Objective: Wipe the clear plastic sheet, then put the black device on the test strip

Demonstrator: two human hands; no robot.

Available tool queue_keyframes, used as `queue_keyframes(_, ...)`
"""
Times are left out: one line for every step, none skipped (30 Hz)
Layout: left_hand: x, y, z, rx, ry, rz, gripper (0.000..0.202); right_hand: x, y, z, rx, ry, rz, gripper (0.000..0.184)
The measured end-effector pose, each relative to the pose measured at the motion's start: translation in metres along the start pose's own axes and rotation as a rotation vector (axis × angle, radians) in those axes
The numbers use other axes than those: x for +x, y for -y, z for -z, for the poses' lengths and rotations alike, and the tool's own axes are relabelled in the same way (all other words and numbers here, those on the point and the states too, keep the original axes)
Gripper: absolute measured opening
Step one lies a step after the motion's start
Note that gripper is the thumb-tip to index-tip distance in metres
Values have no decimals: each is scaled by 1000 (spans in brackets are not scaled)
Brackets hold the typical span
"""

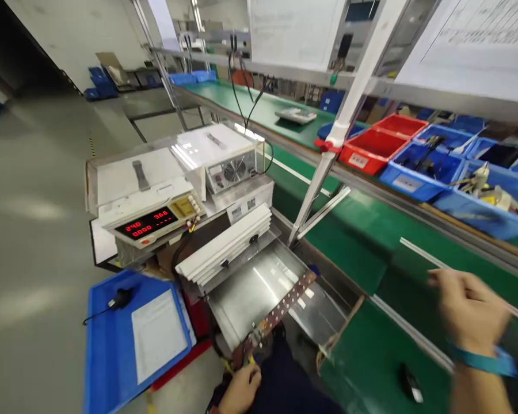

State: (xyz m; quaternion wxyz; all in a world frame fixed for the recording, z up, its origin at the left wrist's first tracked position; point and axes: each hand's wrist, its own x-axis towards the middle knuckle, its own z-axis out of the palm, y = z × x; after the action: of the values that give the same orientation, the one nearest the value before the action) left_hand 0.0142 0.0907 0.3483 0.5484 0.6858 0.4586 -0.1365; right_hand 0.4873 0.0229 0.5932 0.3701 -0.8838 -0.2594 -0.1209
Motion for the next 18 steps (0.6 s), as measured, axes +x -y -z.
queue_keyframes(-10,17,3,15,-34,9,33,-44,-5,-18,21,103,-54,63)
queue_keyframes(-21,32,8,29,-52,20,33,-90,-11,-36,11,215,-85,62)
queue_keyframes(-31,47,15,36,-54,28,33,-136,-17,-54,-8,346,-95,61)
queue_keyframes(-41,62,22,34,-43,29,32,-183,-22,-69,11,494,-106,58)
queue_keyframes(-50,78,30,29,-23,27,32,-230,-27,-83,36,678,-112,53)
queue_keyframes(-59,94,38,27,0,30,32,-276,-31,-93,30,852,-144,49)
queue_keyframes(-66,111,45,34,17,40,32,-319,-34,-99,0,981,-205,44)
queue_keyframes(-72,128,52,55,25,53,30,-360,-35,-103,-38,1084,-272,39)
queue_keyframes(-76,145,58,84,27,60,29,-397,-36,-104,-52,1144,-321,32)
queue_keyframes(-78,162,63,115,29,58,28,-431,-35,-102,-69,1176,-375,26)
queue_keyframes(-79,177,66,147,34,48,27,-461,-33,-100,-79,1187,-433,23)
queue_keyframes(-78,190,69,179,43,31,28,-487,-31,-96,-79,1171,-492,20)
queue_keyframes(-76,200,71,207,57,13,29,-510,-30,-93,-73,1137,-558,19)
queue_keyframes(-72,208,72,229,71,1,30,-531,-28,-89,-60,1089,-628,19)
queue_keyframes(-66,211,73,241,75,-15,32,-549,-28,-85,-39,1029,-704,20)
queue_keyframes(-58,210,75,257,69,-36,34,-564,-29,-81,-15,963,-788,21)
queue_keyframes(-49,204,76,287,54,-67,34,-578,-32,-77,15,892,-881,22)
queue_keyframes(-38,193,76,356,28,-130,30,-590,-36,-73,46,817,-982,22)
